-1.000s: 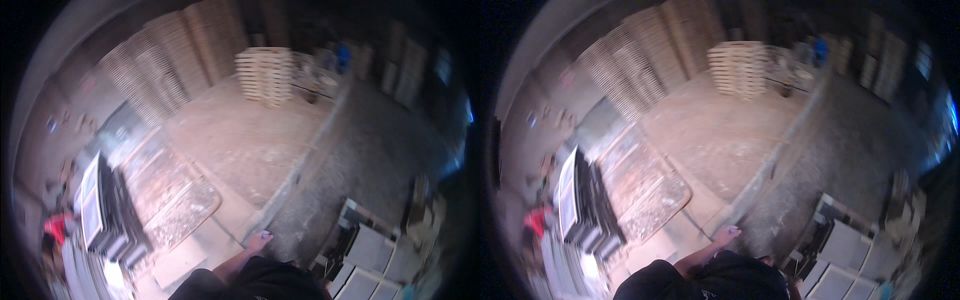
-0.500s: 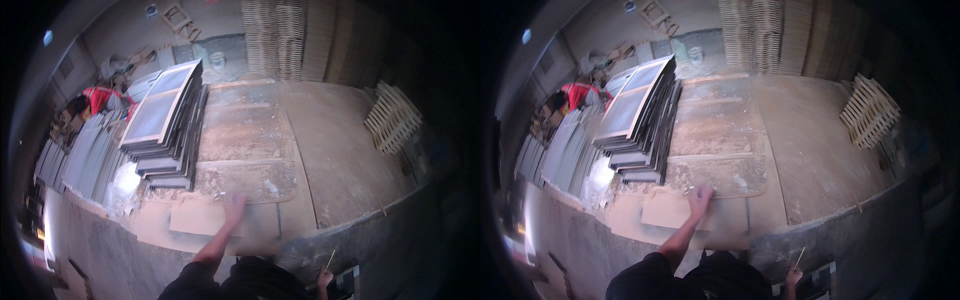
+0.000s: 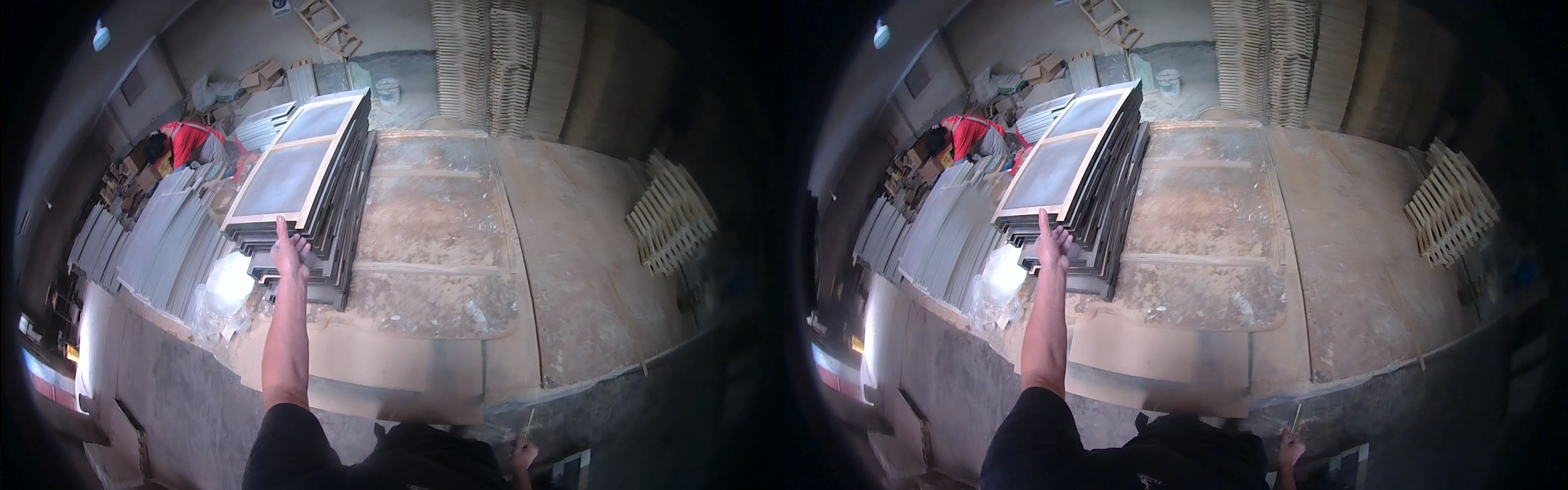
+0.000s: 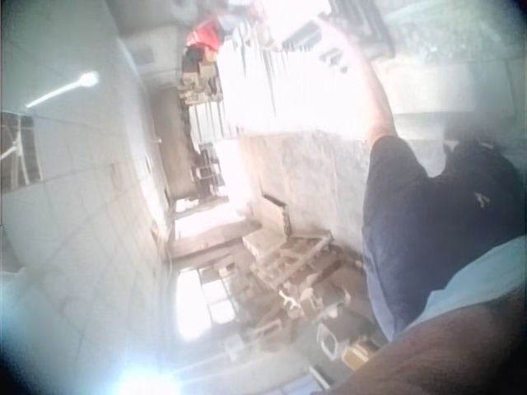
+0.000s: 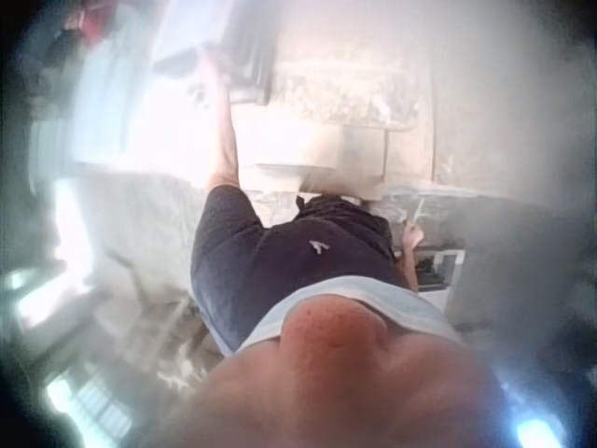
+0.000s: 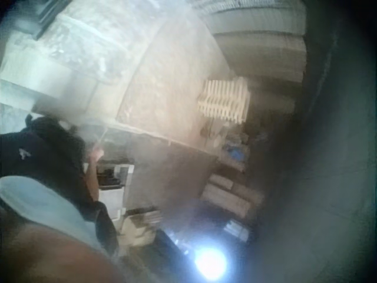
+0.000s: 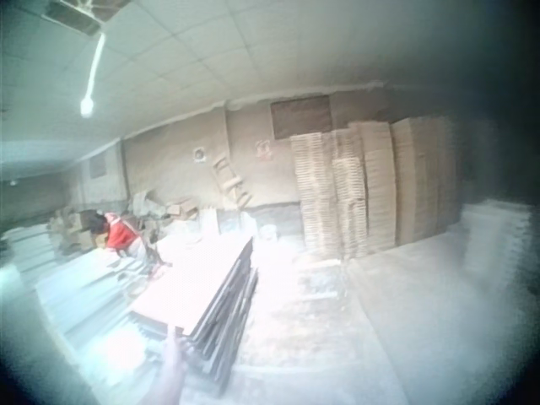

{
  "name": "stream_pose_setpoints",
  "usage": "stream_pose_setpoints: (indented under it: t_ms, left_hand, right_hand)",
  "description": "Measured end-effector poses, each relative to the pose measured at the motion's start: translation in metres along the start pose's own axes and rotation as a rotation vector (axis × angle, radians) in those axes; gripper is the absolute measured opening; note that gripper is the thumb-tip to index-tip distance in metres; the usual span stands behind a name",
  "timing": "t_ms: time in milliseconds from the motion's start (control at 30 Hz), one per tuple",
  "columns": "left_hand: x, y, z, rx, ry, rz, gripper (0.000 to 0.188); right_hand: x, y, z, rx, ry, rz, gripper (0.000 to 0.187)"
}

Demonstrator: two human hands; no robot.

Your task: The person repeatedly picks up rectangular panels, inserts a thin metal rod into a slot on the panel, and places the panel on a growing stack. The person handles the panels one at a time and uses a small metal rod as a tool.

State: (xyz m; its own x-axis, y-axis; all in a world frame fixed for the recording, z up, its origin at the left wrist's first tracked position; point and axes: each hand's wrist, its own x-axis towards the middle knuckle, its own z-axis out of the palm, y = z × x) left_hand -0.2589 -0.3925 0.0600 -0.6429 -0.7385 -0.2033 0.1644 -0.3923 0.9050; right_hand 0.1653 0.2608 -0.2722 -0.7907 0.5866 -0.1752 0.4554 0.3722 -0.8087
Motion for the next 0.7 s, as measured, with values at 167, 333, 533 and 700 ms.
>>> stream_pose_setpoints:
  t_ms: [167,333,533,700]
  left_hand:
    - [0.03,0.001,0.014,-0.091,-0.063,-0.047,0.049]
    - [0.041,0.005,0.02,0.0,0.146,-0.028,0.038]
    - [-0.009,-0.011,-0.005,-0.089,0.004,-0.027,0.026]
    - [-0.078,-0.023,-0.024,-0.111,-0.087,-0.109,0.034]
  right_hand:
    - [-0.01,0.006,-0.001,-0.25,0.04,-0.112,0.052]
    - [-0.011,0.028,-0.022,-0.341,-0.068,-0.052,0.055]
    - [0.014,0.061,-0.055,-0.534,-0.084,0.011,0.065]
    - [0.028,0.027,-0.076,-0.424,-0.112,0.091,0.063]
